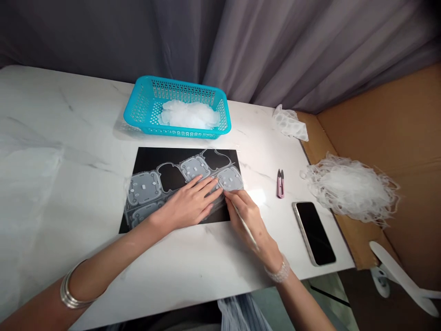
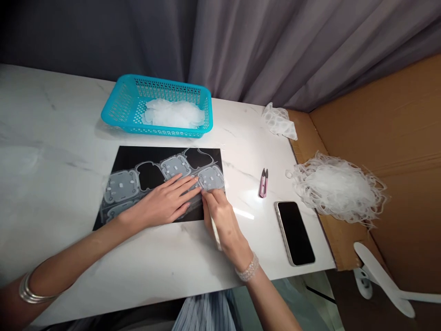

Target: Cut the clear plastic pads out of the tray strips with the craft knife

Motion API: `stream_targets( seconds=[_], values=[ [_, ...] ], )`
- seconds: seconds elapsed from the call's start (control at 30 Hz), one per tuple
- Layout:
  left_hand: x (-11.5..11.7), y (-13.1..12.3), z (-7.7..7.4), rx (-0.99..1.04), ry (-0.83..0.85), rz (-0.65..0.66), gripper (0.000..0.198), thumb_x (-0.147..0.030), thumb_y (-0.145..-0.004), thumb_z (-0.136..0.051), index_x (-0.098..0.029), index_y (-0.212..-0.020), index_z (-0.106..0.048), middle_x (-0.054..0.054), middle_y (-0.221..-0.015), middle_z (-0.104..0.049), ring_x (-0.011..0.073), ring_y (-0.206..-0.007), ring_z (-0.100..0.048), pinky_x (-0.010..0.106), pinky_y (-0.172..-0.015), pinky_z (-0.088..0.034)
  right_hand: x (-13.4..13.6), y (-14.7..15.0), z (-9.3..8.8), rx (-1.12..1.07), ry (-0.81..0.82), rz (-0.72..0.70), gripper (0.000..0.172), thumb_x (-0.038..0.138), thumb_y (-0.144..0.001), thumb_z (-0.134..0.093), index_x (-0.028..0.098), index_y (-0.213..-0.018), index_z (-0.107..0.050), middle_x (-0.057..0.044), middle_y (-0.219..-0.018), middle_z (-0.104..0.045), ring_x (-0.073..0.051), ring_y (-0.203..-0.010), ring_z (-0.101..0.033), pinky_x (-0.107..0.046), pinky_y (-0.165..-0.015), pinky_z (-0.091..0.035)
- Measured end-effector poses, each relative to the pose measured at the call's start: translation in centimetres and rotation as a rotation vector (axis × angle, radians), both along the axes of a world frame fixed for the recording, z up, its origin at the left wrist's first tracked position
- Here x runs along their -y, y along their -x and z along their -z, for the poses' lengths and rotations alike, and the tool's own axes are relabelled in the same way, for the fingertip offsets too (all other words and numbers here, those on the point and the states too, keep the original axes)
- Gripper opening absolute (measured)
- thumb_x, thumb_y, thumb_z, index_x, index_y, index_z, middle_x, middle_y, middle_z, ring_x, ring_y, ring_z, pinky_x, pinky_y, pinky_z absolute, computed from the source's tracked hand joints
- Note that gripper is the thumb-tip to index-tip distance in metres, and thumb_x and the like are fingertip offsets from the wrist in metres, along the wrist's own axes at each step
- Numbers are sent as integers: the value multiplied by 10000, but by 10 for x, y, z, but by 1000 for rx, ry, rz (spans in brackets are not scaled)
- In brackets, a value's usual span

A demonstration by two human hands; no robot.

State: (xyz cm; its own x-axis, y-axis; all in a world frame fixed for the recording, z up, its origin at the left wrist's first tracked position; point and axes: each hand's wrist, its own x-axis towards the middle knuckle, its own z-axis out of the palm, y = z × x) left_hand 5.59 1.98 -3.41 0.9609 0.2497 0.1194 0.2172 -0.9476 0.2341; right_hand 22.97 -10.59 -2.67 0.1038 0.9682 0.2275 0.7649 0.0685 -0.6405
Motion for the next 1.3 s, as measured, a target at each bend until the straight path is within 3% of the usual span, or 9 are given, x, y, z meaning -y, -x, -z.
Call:
stream_targets(
  seconds=[0.3,0.47,0.63,0.8,0.9,1.0,1.1,1.2,1.3],
  values=[
    [-2,1,4,31,-52,-2,471,-254,-985,-408,-86,-1405,-541,198,-1510,-498,313,-1430,-433,501,-1218,-267,-26,-3,8,257,-43,-92,397,112,-997,-392,132,-1344,-584,-212,-1373,-585,-322,-1299,-536,-510,-1069,-500],
    [-4,2,10,70,-43,-17,494,-276,-992,-400,-67,-1416,-545,188,-1517,-491,325,-1425,-440,494,-1220,-267,-34,3,5,160,-6,-122,402,76,-976,-384,148,-1271,-647,-177,-1289,-668,-278,-1260,-578,-463,-1083,-496],
    [-4,3,11,86,-15,-24,511,-268,-986,-425,-137,-1474,-500,142,-1542,-473,308,-1430,-439,493,-1230,-250,-20,-56,-6,-545,-157,380,192,228,-937,-557,246,-973,-745,-56,-1012,-769,-217,-966,-720,-425,-978,-559],
    [-5,4,8,64,12,-22,499,-243,-973,-438,-155,-1457,-519,135,-1544,-472,293,-1437,-432,517,-1233,-249,32,-154,-39,-701,-366,718,123,258,-916,-556,289,-921,-675,-41,-980,-743,-205,-1016,-698,-440,-1062,-494],
    [-6,2,5,126,111,-30,484,-258,-967,-454,-166,-1434,-542,133,-1509,-518,283,-1418,-458,547,-1237,-230,41,-155,-51,-776,-426,738,115,255,-899,-609,308,-970,-683,-30,-1041,-735,-197,-1051,-691,-406,-1091,-474],
    [0,-1,-6,296,348,-174,383,-295,-965,-474,-194,-1278,-668,109,-1369,-649,275,-1340,-540,510,-1199,-335,21,-111,-52,-882,-374,624,126,277,-886,-655,285,-997,-713,-40,-998,-750,-217,-977,-725,-429,-1012,-541],
    [8,-2,-24,465,814,-470,301,-393,-953,-519,-219,-1022,-754,85,-1166,-745,289,-1193,-642,465,-1097,-464,-10,-53,-52,-925,-280,473,156,329,-899,-663,261,-1018,-738,-56,-1026,-763,-240,-984,-738,-458,-947,-583],
    [11,2,-40,584,1501,-621,421,-505,-950,-498,-195,-1130,-719,101,-1197,-736,313,-1188,-651,484,-1054,-499,-30,-5,-56,-731,-192,238,200,336,-945,-618,281,-1088,-747,-48,-1146,-753,-233,-1053,-719,-447,-966,-576],
    [8,10,-44,651,1951,-615,587,-575,-960,-405,-146,-1289,-632,149,-1293,-689,333,-1240,-621,513,-1056,-493,-32,24,-59,-470,-53,-223,351,402,-1024,-469,316,-1312,-649,-34,-1308,-697,-227,-1184,-669,-455,-1032,-540]
  ],
)
